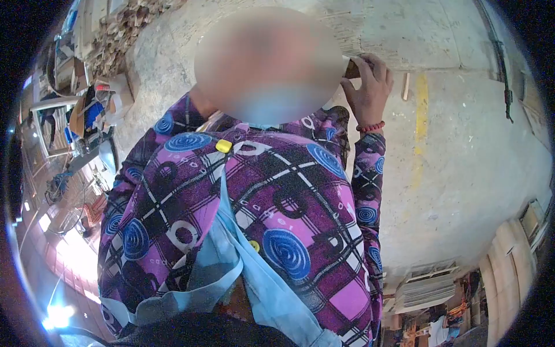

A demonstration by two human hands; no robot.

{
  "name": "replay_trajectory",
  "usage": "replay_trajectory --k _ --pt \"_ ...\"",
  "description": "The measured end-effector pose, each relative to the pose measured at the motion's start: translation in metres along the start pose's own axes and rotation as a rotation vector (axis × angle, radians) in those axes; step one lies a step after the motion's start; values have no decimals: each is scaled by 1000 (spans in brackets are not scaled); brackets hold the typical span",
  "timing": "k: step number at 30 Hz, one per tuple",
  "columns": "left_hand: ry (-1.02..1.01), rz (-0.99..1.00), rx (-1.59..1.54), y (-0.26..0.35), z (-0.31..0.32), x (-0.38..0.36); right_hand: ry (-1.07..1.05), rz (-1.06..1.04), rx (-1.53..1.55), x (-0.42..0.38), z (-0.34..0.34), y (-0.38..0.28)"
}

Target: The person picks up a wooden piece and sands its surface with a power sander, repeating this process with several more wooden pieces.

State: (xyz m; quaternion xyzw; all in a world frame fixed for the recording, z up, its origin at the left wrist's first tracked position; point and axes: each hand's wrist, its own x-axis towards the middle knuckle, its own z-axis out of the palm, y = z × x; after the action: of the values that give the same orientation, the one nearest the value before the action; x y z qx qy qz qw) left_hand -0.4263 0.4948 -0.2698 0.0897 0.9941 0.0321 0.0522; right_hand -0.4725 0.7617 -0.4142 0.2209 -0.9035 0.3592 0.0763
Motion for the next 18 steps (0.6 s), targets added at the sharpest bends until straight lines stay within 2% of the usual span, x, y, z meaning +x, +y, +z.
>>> replay_trajectory --k 5,8,10,11,13,18 --pt "39 -297 91 -55 -11 -37 -59 -25 -64 7 -8 -12" --pt "65 -399 -32 -45 -9 -41 -107 -76 -109 23 -1 -42" --pt "56 -401 -158 -26 0 -35 -158 -127 -123 36 10 -62" --pt "56 -385 -229 -13 -1 -35 -225 -116 -153 38 24 -60" --pt "40 -375 -261 7 3 -34 -220 -155 -131 40 33 -52" --pt "71 -445 -263 4 6 -45 -222 -113 -143 44 26 -55"
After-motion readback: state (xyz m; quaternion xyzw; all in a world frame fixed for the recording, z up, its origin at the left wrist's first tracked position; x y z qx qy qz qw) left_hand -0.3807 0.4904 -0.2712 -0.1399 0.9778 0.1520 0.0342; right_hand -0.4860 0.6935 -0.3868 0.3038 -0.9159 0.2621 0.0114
